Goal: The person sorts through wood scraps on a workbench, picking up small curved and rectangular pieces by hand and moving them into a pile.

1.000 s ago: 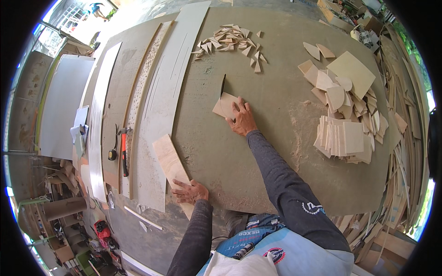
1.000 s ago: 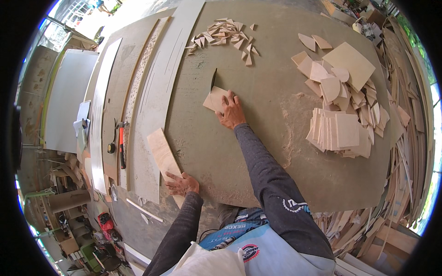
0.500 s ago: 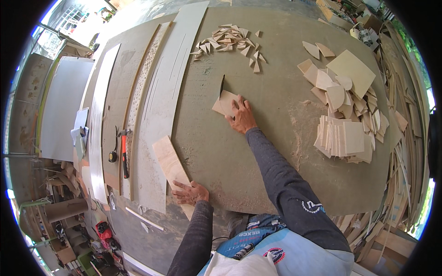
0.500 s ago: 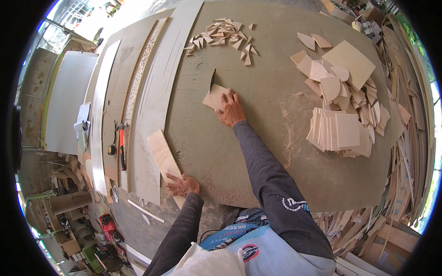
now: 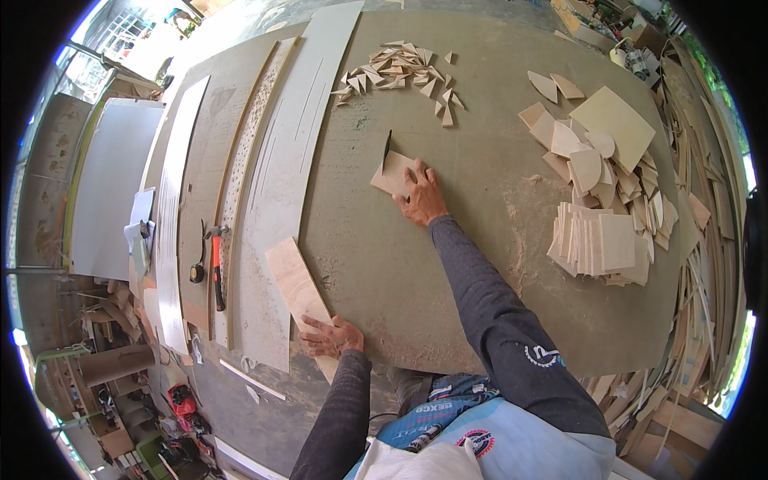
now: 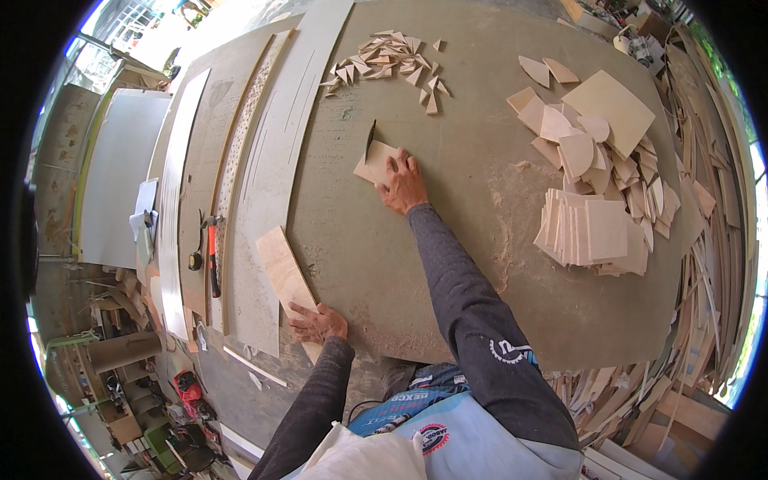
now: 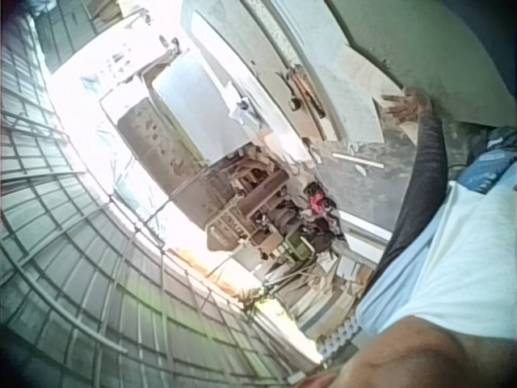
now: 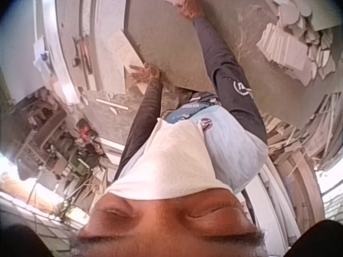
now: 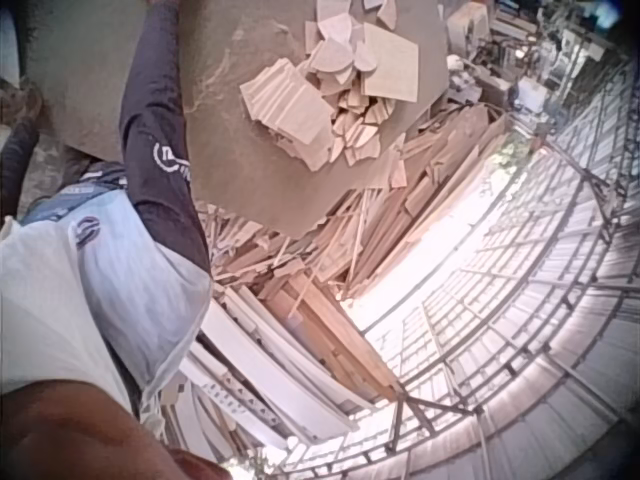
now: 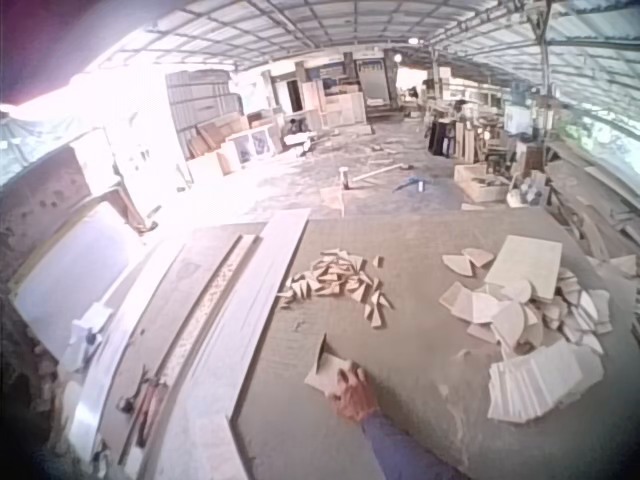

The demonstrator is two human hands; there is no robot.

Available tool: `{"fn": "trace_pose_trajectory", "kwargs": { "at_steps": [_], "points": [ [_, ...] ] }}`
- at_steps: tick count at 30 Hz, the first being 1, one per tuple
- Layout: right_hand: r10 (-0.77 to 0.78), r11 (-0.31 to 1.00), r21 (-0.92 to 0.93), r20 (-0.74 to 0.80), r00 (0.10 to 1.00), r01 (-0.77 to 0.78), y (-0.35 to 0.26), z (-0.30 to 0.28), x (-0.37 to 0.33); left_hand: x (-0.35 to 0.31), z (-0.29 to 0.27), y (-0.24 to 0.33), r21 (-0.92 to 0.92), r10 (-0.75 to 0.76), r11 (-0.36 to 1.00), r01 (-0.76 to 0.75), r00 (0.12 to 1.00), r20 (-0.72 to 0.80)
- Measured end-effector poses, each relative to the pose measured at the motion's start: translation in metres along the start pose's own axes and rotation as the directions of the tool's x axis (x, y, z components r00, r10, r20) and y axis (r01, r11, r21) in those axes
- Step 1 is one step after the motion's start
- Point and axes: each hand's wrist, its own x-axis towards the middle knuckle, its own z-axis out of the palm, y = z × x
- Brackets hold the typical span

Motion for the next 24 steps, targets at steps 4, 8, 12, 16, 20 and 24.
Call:
{"fn": "trace_pose_trajectory", "kwargs": {
  "at_steps": [4, 8, 12, 16, 20, 24],
  "points": [
    [-0.001, 1.0, -0.015, -0.016, 1.0, 0.001, 0.003, 0.001, 0.004, 0.001, 0.002, 0.001, 0.023, 0.012, 1.0, -0.011, 1.0, -0.013],
    [-0.008, 1.0, -0.009, -0.031, 0.999, 0.008, 0.005, 0.002, 0.01, 0.004, 0.017, -0.006, 0.0, 0.009, 1.0, -0.009, 0.999, -0.049],
    [-0.007, 1.0, 0.01, -0.039, 0.999, 0.007, 0.008, -0.001, 0.014, 0.002, 0.008, -0.002, -0.017, 0.001, 1.0, -0.001, 1.0, -0.027],
    [-0.004, 1.0, 0.019, -0.033, 0.999, 0.004, 0.01, -0.002, 0.018, 0.002, 0.008, -0.002, -0.037, -0.005, 0.999, 0.004, 1.0, -0.021],
    [-0.008, 1.0, 0.012, -0.053, 0.999, 0.009, 0.016, 0.003, 0.02, -0.003, -0.002, 0.001, -0.078, 0.006, 0.997, -0.005, 1.0, 0.017],
    [0.045, 0.999, 0.028, 0.007, 0.999, -0.045, 0.007, -0.007, 0.028, 0.002, -0.004, 0.0, -0.086, -0.022, 0.996, 0.027, 0.998, 0.057]
  ]
}}
